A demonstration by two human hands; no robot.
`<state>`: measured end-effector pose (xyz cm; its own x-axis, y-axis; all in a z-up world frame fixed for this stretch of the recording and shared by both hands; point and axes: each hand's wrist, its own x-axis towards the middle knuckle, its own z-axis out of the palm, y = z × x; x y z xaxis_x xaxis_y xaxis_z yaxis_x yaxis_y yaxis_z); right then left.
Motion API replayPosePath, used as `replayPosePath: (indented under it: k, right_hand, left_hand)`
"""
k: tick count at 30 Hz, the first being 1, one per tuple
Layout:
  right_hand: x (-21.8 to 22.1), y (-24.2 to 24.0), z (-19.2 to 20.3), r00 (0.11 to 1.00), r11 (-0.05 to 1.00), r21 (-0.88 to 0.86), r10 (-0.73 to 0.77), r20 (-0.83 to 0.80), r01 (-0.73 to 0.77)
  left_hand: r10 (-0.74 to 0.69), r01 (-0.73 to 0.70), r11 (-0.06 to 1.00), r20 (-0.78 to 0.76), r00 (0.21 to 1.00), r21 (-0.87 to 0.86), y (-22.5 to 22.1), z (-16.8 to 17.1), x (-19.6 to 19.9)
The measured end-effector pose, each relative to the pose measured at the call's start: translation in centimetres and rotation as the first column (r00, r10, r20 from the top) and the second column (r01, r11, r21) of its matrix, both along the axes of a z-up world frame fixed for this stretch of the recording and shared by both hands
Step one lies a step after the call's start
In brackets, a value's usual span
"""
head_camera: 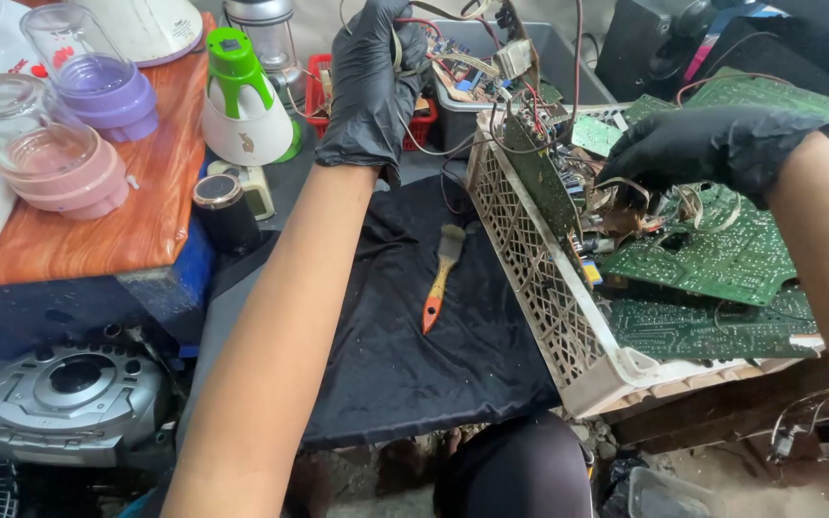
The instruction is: Repairing electronic components by untangling wires and cleaning circuit boards with a brush.
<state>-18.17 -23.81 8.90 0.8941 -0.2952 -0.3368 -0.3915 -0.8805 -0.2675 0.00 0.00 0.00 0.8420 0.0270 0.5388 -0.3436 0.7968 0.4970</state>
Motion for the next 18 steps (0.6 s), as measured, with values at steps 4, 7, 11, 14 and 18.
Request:
replayPosePath:
  k: [4, 7, 11, 14, 18]
  right_hand:
    - [0.8, -1.1, -0.8, 0.997, 0.985, 0.167, 0.030, 0.073, -0.042]
    - [1.8, -1.5, -1.6, 0.981, 0.986, 0.103, 0.110, 0.157, -0.127]
    - [1.5, -0.7, -1.4, 0.978, 0.986, -0.037, 0.165, 0.126, -0.161]
    - [2.1, -1.3, -1.4, 0.966, 0.978, -0.146, 0.176, 0.188, -0.150]
    - [2.3, -2.3, -0.7, 0.859, 0.982, -0.117, 0.184, 0.479, -0.146]
  left_hand:
    - [-0.158, 0.161, 0.976, 0.028, 0.987, -0.148, -0.3, 0.2, 0.5]
    - [-0.244, 0.264, 0.958, 0.165, 0.956, -0.113, -0.1, -0.5, 1.3]
    - [-0.218, 0.225, 0.974, 0.186, 0.958, -0.021, 0.4, -0.4, 0.3]
    - [-0.203, 0.210, 0.977, 0.161, 0.966, -0.027, 0.6, 0.1, -0.5]
    - [-0.141, 0.142, 0.990, 0.110, 0.984, -0.006, 0.7, 0.0, -1.2]
